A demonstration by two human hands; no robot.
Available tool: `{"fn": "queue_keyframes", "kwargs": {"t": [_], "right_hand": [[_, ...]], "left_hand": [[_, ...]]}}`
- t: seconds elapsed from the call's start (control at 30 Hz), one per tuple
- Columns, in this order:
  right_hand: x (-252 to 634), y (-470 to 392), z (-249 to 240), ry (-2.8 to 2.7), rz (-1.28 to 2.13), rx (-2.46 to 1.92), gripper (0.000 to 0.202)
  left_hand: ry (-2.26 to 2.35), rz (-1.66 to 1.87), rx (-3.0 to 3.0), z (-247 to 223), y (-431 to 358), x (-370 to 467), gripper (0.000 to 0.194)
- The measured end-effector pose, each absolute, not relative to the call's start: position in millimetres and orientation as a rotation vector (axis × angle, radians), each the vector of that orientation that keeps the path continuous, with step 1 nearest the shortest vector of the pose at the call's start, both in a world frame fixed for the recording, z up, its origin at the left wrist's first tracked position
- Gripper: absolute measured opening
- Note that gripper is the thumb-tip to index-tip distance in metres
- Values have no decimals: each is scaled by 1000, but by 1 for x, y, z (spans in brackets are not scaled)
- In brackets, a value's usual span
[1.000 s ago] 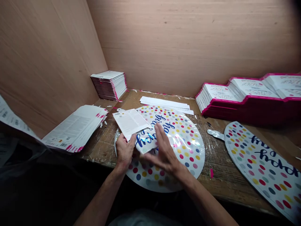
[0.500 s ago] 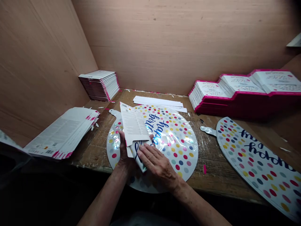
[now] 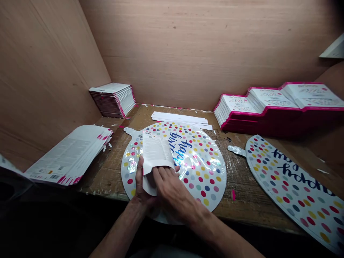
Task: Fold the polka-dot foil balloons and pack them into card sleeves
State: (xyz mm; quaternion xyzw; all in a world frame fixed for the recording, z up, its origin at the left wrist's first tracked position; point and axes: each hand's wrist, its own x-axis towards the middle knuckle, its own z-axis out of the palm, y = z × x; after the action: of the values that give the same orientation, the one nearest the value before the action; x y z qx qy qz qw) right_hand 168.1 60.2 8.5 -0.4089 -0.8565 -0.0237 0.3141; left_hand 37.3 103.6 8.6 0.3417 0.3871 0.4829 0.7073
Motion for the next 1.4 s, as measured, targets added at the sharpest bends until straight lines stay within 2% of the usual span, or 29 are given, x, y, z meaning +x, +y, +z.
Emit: {"fn": "queue_keyframes", "kwargs": {"t": [0.13, 0.23, 0.33, 0.4, 0.53, 0.7, 0.97, 1.17, 1.27, 1.4], "right_hand": [[189, 32, -6, -2371, -61, -858, 44], [209, 18, -13, -2323, 35, -845, 36], [228, 24, -6, -2237, 37, -941, 22], [238, 36, 0, -2248, -55, -1106, 18], [250, 61, 1, -2434, -91, -1283, 17], [248, 68, -4, -2630, -106, -1189, 14], [234, 69, -13, -2556, -211, -1305, 21], [244, 57, 3, -2775, 17, -1235, 27], [263, 41, 6, -2612, 44, -1277, 24], [270, 33, -4, -2413, -119, -1301, 17]], "left_hand": [[1458, 883, 1237, 18, 111, 0, 49], [1857, 933, 1833, 20, 124, 4, 35], [1506, 878, 2354, 10, 135, 32, 17], [1297, 782, 2474, 0, 138, 49, 11], [1260, 786, 2480, -14, 131, 61, 8], [1283, 814, 2423, -16, 119, 56, 9], [1296, 852, 2384, -15, 115, 57, 16], [1281, 782, 2429, -12, 120, 58, 17], [1230, 806, 2453, -14, 115, 62, 18], [1261, 804, 2458, -14, 102, 71, 17]]}}
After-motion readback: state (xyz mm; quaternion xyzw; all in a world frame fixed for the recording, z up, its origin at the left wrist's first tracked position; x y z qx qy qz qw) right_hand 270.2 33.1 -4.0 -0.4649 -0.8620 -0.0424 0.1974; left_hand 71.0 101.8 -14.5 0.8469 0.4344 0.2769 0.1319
